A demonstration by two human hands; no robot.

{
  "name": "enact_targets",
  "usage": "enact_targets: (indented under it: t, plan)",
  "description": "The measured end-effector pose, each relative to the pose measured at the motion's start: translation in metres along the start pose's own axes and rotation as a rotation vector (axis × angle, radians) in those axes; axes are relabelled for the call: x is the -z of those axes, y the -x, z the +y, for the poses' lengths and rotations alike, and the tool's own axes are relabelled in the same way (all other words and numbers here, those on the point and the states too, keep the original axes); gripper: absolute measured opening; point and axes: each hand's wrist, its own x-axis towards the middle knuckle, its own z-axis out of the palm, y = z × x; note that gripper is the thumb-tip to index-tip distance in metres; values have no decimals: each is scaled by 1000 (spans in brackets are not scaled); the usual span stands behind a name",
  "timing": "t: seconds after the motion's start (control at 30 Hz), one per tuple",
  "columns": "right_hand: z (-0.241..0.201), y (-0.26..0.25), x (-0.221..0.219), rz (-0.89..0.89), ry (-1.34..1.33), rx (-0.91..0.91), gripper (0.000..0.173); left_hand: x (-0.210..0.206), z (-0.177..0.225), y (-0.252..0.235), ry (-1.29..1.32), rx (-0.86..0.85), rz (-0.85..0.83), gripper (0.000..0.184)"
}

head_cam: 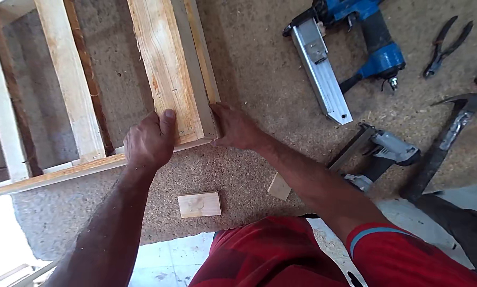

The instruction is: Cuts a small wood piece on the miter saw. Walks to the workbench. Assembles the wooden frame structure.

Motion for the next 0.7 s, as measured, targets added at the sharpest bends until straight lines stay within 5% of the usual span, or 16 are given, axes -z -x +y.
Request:
enact_targets:
  t: [0.7]
  plan:
    - [-4,3,-5,-21,-10,-46,106,3,0,0,22,39,-44,84]
